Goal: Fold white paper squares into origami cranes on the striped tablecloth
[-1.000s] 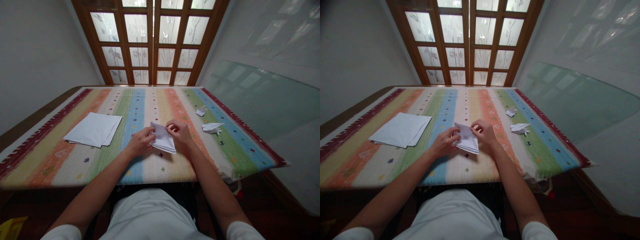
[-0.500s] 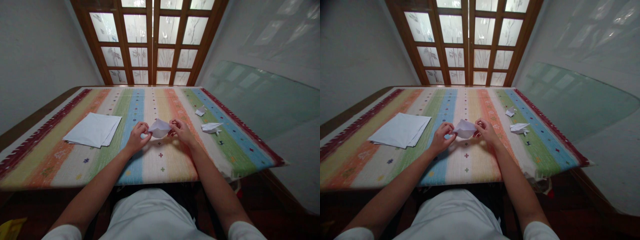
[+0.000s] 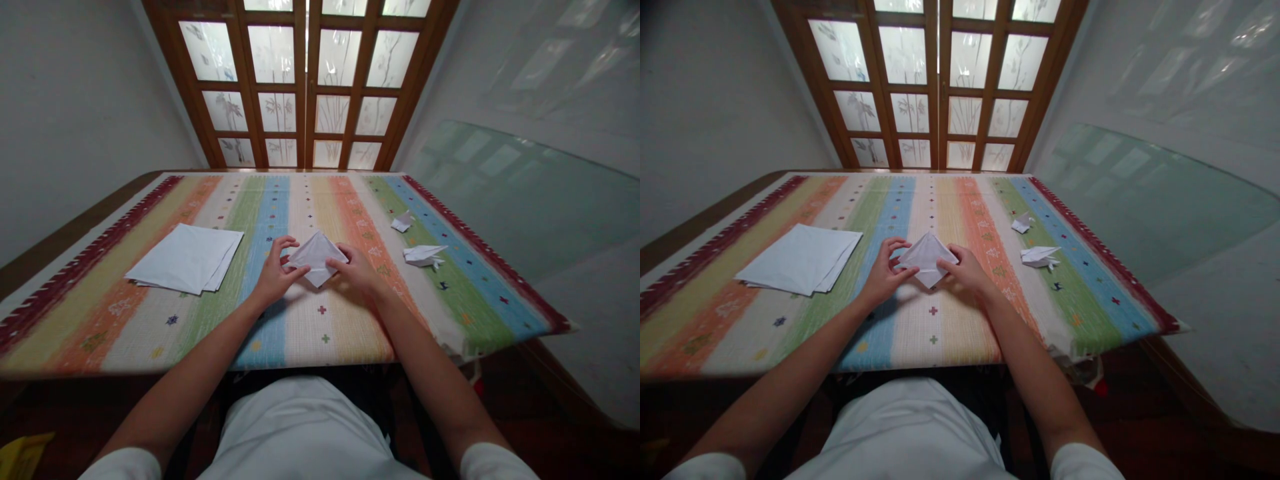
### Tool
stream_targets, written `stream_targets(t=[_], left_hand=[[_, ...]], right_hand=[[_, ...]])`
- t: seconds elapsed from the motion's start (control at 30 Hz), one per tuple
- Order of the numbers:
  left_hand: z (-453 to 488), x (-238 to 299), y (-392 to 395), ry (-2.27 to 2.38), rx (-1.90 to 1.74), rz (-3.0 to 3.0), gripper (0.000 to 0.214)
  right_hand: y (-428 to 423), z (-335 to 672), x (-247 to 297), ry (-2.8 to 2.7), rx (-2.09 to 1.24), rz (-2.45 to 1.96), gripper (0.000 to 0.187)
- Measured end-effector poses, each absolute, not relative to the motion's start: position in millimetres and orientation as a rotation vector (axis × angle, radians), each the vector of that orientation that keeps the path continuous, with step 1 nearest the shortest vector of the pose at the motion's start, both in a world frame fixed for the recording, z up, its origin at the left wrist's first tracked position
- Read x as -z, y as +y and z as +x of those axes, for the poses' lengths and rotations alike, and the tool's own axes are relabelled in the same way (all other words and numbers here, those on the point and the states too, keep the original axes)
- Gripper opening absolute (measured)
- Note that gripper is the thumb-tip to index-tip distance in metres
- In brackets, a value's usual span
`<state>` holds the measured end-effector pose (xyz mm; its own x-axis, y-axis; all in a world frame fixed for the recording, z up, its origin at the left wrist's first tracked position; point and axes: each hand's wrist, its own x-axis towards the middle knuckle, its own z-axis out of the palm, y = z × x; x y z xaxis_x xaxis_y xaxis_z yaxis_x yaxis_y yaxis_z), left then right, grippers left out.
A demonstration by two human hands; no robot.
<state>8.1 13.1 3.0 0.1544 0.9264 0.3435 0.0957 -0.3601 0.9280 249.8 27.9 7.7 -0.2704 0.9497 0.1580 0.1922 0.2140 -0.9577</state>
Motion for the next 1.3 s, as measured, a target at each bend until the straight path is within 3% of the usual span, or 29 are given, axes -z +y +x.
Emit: stream_targets(t=[0.13,0.23,0.33,0.4,0.47,0.63,0.73,1.3], left_hand=[[9.3,-1.1,13.9,0.985,-1.238,1.521,0.089],[6.8,0.5,16.3,1.036,-1.286,1.545,0.069],[1.6,3.9,20.8,1.149,-1.288,1.695,0.024],[-1.7,7.7,23.5,1.225,-1.207,1.819,0.011],[-3.8,12.6,24.6,1.304,-1.093,1.943,0.016],[-3.3,24.6,19.9,1.431,-0.74,2.28,0.06],[-2.0,28.1,16.9,1.433,-0.568,2.37,0.073],[6.4,36.2,18.9,1.426,-0.64,2.365,0.071]], right_hand=[[22.1,244.7,-8.5,-1.517,-1.313,-1.052,0.051],[20.2,242.6,-8.6,-1.513,-1.349,-1.013,0.073],[22.7,243.2,-6.4,-1.688,-1.191,-1.015,0.05],[24.9,244.1,-4.2,-1.832,-1.075,-1.065,0.031],[26.1,244.8,-2.2,-1.93,-0.998,-1.113,0.029],[26.6,245.8,0.9,-2.028,-0.905,-1.206,0.036],[29.1,247.1,4.1,-2.052,-0.902,-1.226,0.037],[48.4,251.7,20.7,-1.914,-1.02,-1.153,0.033]])
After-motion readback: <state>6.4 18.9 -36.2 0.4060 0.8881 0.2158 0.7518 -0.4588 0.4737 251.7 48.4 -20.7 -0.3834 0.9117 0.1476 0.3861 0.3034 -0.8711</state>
